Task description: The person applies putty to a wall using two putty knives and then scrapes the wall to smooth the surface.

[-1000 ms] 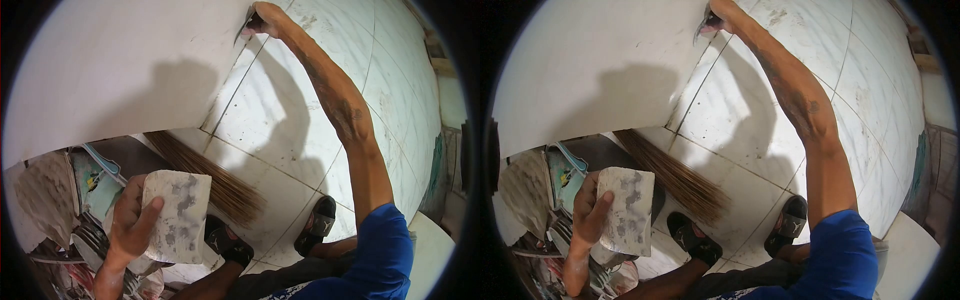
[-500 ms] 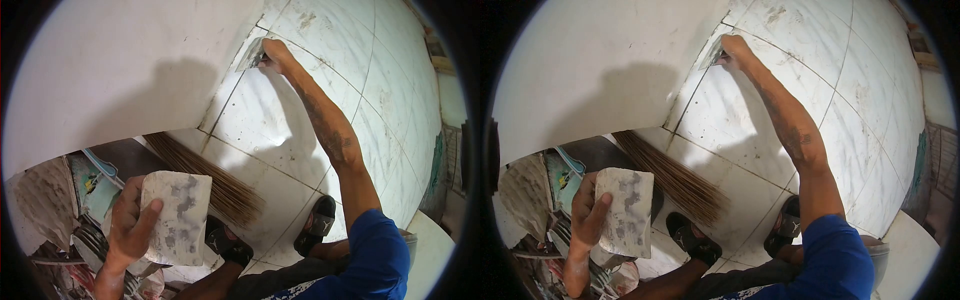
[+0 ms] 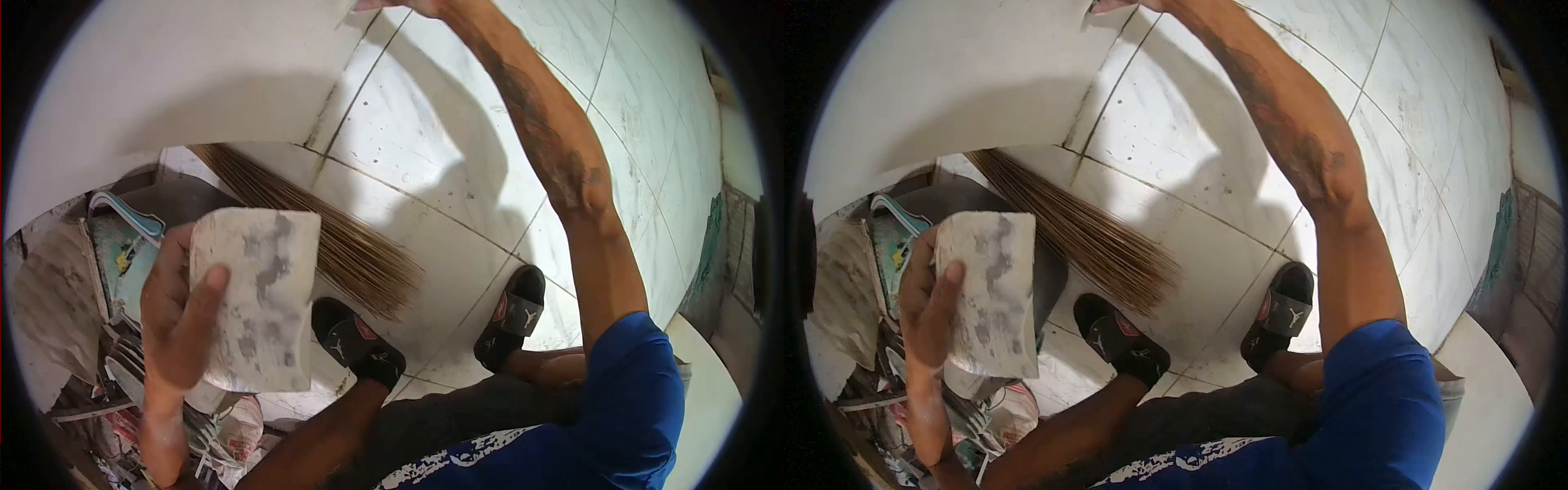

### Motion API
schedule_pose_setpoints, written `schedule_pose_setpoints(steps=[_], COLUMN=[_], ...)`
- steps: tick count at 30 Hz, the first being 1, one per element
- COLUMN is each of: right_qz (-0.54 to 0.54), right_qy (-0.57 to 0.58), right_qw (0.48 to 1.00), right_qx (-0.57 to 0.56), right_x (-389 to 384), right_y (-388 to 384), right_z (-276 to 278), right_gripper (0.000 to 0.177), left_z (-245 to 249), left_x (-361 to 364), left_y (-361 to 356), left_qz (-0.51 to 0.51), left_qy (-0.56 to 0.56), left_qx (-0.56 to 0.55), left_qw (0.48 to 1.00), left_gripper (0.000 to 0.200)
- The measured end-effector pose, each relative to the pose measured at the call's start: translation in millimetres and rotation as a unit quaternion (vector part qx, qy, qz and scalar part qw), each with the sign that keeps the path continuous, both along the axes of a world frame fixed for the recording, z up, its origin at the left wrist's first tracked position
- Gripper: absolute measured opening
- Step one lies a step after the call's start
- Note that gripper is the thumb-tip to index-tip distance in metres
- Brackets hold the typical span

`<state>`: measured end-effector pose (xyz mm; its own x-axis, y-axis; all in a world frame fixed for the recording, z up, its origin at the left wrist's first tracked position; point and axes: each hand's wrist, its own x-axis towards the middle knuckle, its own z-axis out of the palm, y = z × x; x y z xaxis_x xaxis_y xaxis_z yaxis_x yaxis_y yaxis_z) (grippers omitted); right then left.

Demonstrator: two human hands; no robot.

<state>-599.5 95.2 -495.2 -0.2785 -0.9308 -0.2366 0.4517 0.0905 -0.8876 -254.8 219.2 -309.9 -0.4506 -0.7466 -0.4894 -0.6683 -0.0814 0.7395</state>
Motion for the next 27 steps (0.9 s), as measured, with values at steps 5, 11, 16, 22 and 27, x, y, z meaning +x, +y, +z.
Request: schedule_pose_setpoints(steps=[5, 11, 16, 22, 27], right_qz=[0.189, 0.416, 0.400, 0.629, 0.487], right_qy=[0.228, 0.623, 0.750, 0.479, 0.244], right_qw=[0.955, 0.660, 0.524, 0.611, 0.817], right_qx=[-0.028, 0.048, -0.045, 0.025, 0.186], right_x=[-27, 56, 119, 89, -19], right_y=[87, 190, 235, 198, 180], right_z=[-4, -8, -65, -11, 108], right_gripper=[0.028, 0.027, 0.029, 0.027, 0.034], left_z=[-10, -12, -6, 1, 24], left_x=[-6, -17, -40, -60, -53], left_y=[-4, -10, -9, -14, -23], left_qz=[-0.019, -0.046, -0.036, 0.034, 0.025], left_qy=[0.002, -0.007, 0.059, 0.130, 0.100], left_qx=[-0.027, -0.034, 0.027, 0.053, 0.076], left_qw=[0.999, 0.998, 0.997, 0.989, 0.992], left_gripper=[0.032, 0.033, 0.032, 0.031, 0.040])
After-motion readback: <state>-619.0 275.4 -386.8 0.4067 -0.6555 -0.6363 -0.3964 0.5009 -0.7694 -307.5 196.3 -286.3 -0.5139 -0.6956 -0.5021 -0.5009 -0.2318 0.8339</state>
